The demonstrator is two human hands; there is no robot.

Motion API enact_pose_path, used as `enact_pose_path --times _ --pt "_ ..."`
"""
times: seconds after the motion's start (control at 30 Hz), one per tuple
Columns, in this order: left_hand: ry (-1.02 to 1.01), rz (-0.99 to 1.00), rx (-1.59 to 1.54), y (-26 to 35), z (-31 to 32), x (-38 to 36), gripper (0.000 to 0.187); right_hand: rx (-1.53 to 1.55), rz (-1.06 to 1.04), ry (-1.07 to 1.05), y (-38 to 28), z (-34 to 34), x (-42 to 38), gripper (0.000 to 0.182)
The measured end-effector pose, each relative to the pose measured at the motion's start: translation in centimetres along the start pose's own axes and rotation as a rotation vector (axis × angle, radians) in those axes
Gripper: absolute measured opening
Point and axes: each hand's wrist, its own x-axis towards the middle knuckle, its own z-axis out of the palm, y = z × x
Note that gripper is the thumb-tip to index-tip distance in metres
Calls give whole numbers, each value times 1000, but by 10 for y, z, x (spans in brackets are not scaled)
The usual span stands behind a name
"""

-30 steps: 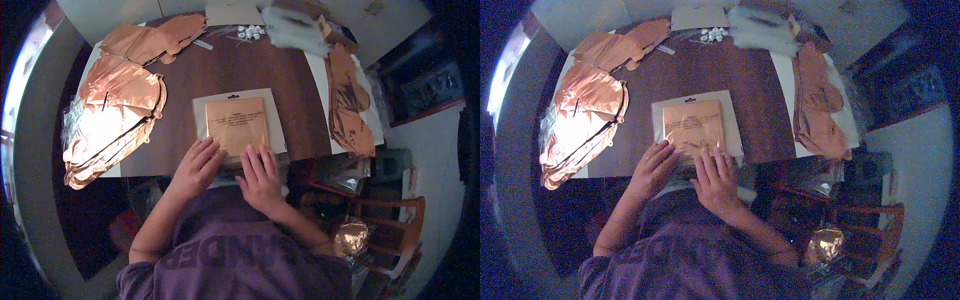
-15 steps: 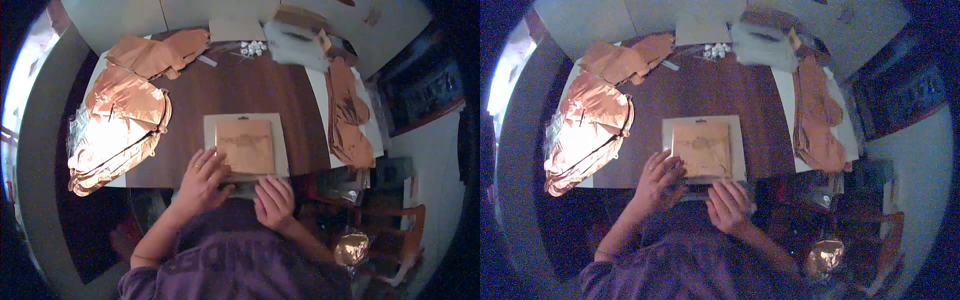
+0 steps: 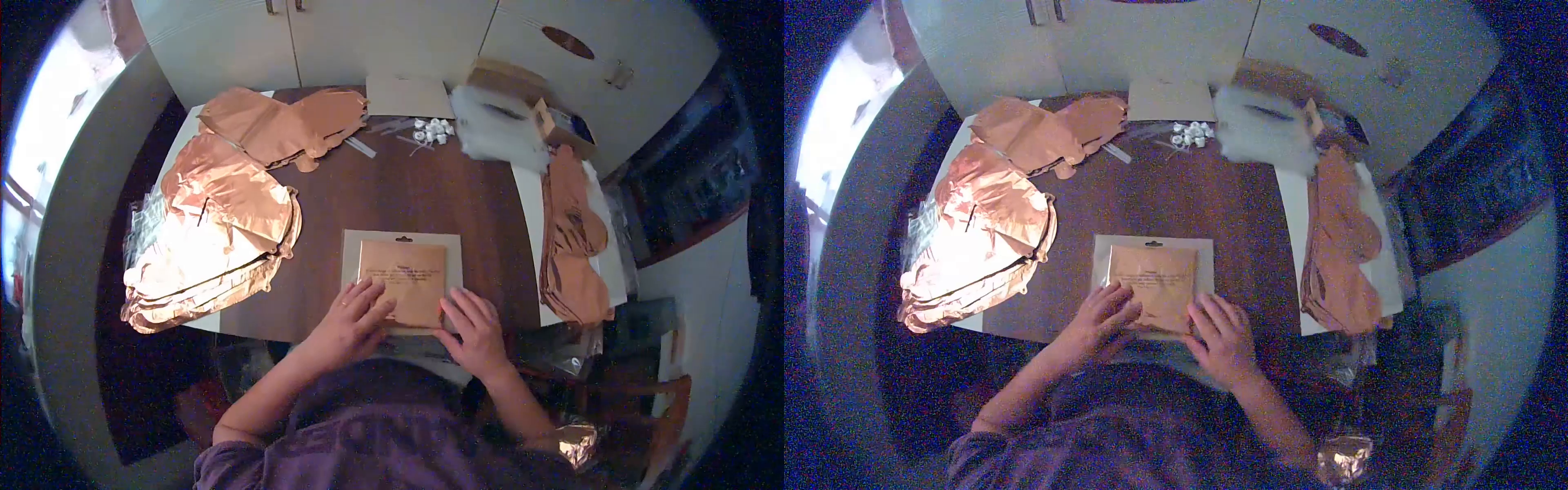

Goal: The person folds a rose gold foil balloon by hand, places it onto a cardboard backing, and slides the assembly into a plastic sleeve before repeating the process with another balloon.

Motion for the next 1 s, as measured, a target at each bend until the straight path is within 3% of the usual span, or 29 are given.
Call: enact_pose_path --times 0.1,0.2,0.23,0.3,0.4,0.57,0.67,0.77,0.87,1.0 --pt "4 10 -1 -5 0 -5 54 34 -22 -70 6 -16 17 50" --pt "-20 16 54 -2 -4 -3 56 301 66 -199 44 -29 41 34" --pt "-27 22 78 0 -5 -1 57 361 34 -64 60 -26 66 20" --pt "-63 -44 42 6 -8 1 58 363 157 58 78 -24 128 11" --pt "-111 -80 71 13 -12 3 58 263 261 148 128 23 214 14" --pt "-108 -8 73 17 -13 8 58 1 338 -54 157 68 297 20" --pt "-107 15 31 16 -11 10 57 -42 324 -81 152 71 299 18" --pt "-121 13 33 15 -9 10 54 -114 303 -251 134 51 284 17" --pt "-112 33 27 16 -8 10 50 -30 175 -80 113 23 228 16" --pt "-108 87 41 16 3 11 47 208 219 -45 64 -25 117 10"
